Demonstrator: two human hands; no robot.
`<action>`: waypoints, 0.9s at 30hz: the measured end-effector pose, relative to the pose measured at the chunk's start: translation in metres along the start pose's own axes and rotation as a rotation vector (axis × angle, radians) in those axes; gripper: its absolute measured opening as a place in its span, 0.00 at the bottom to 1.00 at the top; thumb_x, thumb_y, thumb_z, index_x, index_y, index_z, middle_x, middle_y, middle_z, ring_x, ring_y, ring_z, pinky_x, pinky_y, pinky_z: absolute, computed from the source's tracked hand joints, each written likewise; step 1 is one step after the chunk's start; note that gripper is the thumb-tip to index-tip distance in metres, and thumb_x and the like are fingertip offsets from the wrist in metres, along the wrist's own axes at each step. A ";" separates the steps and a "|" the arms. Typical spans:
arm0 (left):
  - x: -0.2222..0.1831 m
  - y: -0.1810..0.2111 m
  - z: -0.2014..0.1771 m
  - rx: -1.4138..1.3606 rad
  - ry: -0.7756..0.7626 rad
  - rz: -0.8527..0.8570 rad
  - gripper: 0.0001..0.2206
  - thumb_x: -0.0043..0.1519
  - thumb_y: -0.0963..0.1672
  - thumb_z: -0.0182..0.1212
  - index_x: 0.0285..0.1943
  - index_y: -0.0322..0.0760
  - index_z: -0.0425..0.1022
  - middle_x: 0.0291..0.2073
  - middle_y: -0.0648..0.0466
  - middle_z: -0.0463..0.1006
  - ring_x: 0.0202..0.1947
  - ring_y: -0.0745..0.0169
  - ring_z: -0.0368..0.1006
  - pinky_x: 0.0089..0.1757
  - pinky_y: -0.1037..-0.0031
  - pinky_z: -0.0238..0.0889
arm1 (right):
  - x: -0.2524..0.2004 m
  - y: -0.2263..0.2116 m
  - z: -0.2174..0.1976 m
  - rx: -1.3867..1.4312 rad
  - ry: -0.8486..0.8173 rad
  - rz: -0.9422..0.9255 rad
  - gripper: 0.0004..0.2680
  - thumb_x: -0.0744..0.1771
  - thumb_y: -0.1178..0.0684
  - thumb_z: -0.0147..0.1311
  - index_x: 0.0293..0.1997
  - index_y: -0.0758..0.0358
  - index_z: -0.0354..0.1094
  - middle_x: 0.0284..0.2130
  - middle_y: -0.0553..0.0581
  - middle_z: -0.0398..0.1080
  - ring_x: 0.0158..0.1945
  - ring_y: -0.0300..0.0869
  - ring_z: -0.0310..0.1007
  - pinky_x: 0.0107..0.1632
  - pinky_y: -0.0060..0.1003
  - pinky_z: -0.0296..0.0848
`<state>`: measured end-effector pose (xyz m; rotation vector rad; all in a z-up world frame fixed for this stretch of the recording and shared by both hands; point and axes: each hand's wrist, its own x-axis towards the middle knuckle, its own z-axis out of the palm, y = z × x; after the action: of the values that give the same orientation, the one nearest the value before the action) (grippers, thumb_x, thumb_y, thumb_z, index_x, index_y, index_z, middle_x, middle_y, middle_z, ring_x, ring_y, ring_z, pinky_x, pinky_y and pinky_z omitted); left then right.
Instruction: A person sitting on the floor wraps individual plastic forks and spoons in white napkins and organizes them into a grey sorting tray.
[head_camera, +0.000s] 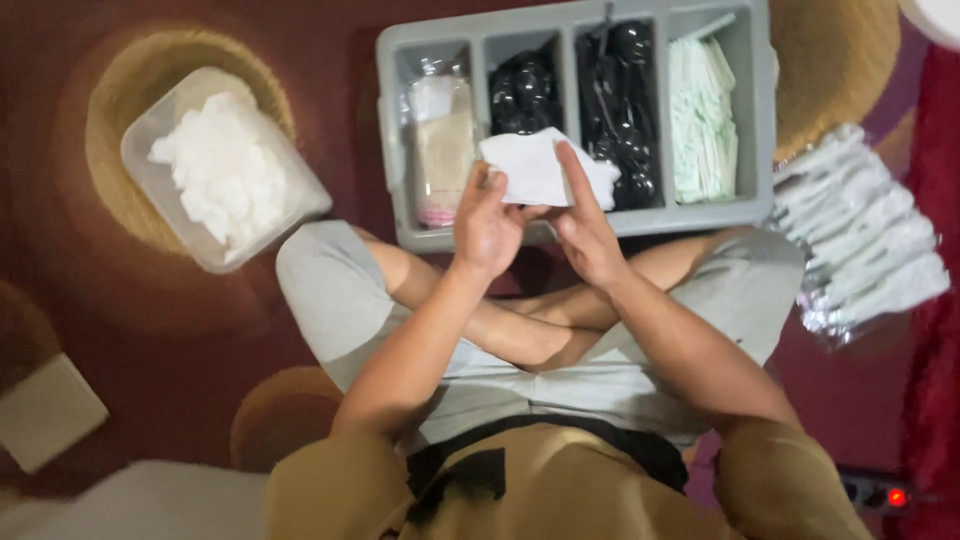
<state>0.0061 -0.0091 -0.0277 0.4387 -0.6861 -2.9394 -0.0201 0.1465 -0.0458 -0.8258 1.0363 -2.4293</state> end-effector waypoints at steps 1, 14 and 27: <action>-0.001 0.004 0.006 0.010 -0.007 -0.022 0.07 0.67 0.44 0.61 0.50 0.47 0.69 0.47 0.50 0.82 0.46 0.49 0.81 0.44 0.51 0.81 | 0.008 -0.008 0.007 -0.004 0.021 -0.013 0.32 0.72 0.47 0.46 0.80 0.57 0.19 0.65 0.73 0.57 0.71 0.55 0.56 0.73 0.54 0.54; -0.001 0.013 0.021 0.397 0.158 0.017 0.14 0.60 0.50 0.72 0.48 0.40 0.77 0.36 0.53 0.79 0.36 0.61 0.80 0.41 0.61 0.80 | 0.016 -0.035 0.018 -0.542 0.171 0.013 0.26 0.69 0.50 0.54 0.75 0.73 0.52 0.72 0.68 0.55 0.76 0.48 0.49 0.76 0.44 0.45; -0.012 0.023 0.037 1.105 0.293 0.386 0.13 0.63 0.51 0.62 0.34 0.41 0.75 0.29 0.64 0.74 0.35 0.72 0.68 0.41 0.78 0.59 | 0.043 -0.061 0.001 0.088 0.725 0.158 0.32 0.64 0.50 0.56 0.79 0.60 0.47 0.77 0.55 0.53 0.62 0.47 0.71 0.60 0.36 0.76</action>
<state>0.0074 -0.0119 0.0175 0.6651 -2.0045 -1.8427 -0.0584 0.1628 0.0159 0.2002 1.1504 -2.6513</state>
